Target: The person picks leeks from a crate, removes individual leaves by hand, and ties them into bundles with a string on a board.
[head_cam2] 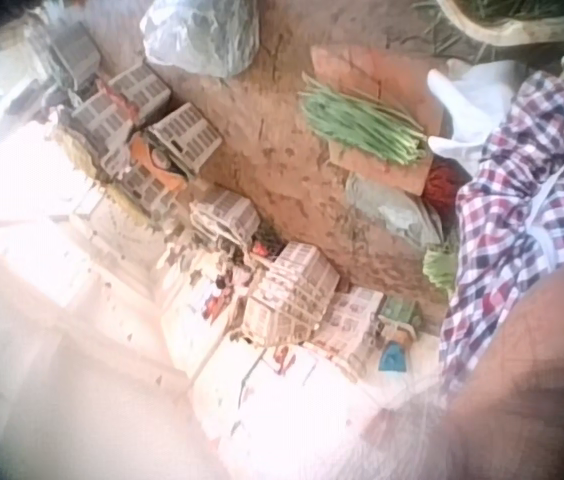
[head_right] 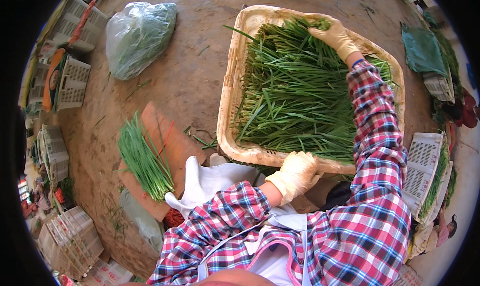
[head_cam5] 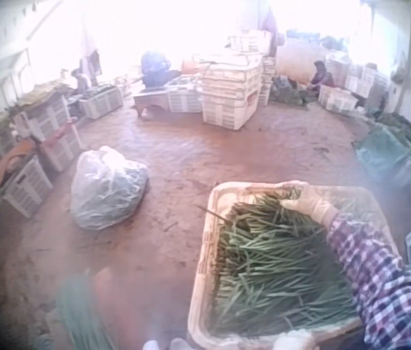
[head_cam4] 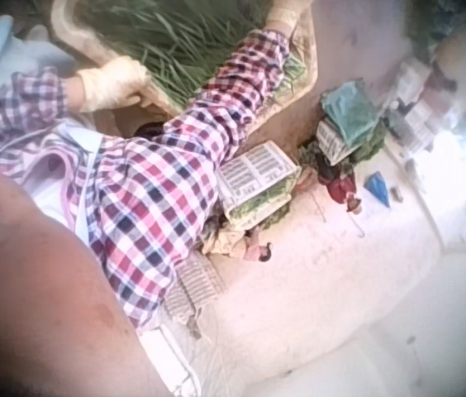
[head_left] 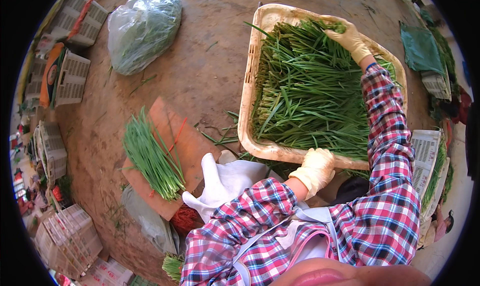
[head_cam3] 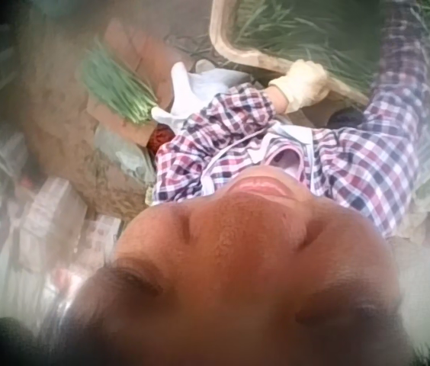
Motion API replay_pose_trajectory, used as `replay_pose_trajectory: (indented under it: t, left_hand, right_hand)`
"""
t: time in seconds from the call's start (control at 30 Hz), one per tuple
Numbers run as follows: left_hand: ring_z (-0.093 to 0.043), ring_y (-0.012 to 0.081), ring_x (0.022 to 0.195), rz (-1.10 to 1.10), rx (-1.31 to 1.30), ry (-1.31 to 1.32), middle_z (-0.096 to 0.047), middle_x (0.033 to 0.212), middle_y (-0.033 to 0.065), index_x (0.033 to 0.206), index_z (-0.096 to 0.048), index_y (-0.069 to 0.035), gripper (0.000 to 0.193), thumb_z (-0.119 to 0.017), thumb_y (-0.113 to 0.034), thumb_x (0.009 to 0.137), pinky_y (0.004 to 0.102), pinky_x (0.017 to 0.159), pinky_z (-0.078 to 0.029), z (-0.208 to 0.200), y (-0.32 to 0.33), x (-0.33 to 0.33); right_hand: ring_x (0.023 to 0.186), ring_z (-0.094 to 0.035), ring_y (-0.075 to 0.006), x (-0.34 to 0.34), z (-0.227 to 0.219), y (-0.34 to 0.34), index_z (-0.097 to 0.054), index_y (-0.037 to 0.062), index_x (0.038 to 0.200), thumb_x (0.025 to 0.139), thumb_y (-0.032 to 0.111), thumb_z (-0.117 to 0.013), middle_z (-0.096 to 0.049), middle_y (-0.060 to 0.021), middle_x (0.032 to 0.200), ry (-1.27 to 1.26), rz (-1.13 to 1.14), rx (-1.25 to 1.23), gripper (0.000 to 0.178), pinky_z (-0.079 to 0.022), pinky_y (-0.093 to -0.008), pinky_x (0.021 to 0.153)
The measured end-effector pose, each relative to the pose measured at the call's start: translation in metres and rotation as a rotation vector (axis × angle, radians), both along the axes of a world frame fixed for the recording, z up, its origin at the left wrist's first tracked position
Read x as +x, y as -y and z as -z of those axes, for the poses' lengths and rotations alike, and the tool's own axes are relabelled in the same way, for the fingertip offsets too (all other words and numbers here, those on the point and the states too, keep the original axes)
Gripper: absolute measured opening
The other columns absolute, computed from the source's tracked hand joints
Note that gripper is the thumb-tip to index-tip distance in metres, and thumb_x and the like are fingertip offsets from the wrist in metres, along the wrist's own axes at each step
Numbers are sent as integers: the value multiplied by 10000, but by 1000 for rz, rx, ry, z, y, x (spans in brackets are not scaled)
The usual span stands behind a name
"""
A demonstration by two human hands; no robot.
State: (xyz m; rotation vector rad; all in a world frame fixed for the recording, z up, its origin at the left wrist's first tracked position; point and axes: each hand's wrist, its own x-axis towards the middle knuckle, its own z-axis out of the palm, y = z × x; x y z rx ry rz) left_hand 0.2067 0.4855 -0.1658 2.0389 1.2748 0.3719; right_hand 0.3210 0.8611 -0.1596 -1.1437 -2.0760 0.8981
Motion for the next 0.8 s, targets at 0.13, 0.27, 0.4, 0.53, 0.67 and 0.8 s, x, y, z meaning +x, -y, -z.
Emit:
replay_pose_trajectory:
  t: [0.13, 0.27, 0.4, 0.53, 0.67, 0.8]
  left_hand:
    - [-632, 320, 830, 16, -42, 13, -649, 842, 149, 872, -655, -26, 316, -637, -337, 823, 432, 774, -486, 2, -1, -1]
    - [-632, 316, 832, 7, -53, 3, -646, 849, 148, 883, -651, -28, 309, -645, -329, 812, 427, 776, -486, 3, -6, -8]
    - [-632, 311, 835, 13, -79, -9, -645, 855, 147, 886, -648, -30, 302, -657, -318, 797, 422, 778, -487, 4, -13, -14]
    - [-632, 308, 834, 22, -65, -30, -644, 852, 145, 885, -649, -30, 300, -661, -314, 792, 418, 776, -488, 6, -16, -18]
    - [-631, 306, 832, 32, -69, -13, -642, 847, 143, 891, -652, -28, 314, -660, -329, 801, 417, 774, -488, 4, -11, -20]
    - [-632, 316, 830, 14, -53, -13, -640, 841, 148, 887, -651, -24, 330, -656, -346, 813, 425, 761, -491, -6, 0, -19]
  right_hand:
    - [973, -659, -232, -56, 17, 2, -591, 124, 1316, 750, 274, -753, -686, -133, 1117, 435, 8, 156, 607, -526, -320, 898]
    - [1214, -550, -327, -96, 28, 10, -538, 178, 1374, 748, 324, -711, -577, -178, 1318, 799, 71, 219, 666, -449, -410, 1026]
    - [1266, -496, -336, -110, 27, 13, -542, 101, 1349, 737, 310, -713, -523, -187, 1374, 1018, 28, 300, 669, -404, -434, 1067]
    - [1191, -557, -342, -111, 25, 12, -560, 103, 1325, 728, 308, -722, -610, -190, 1255, 943, -20, 186, 651, -456, -403, 1005]
    - [1034, -651, -322, -100, 28, 8, -569, 97, 1302, 719, 305, -737, -685, -181, 1103, 810, 29, 59, 641, -507, -385, 930]
    - [948, -661, -140, -59, 17, 7, -665, 131, 1122, 750, 137, -735, -712, -64, 1036, 359, -26, -116, 378, -546, -297, 822]
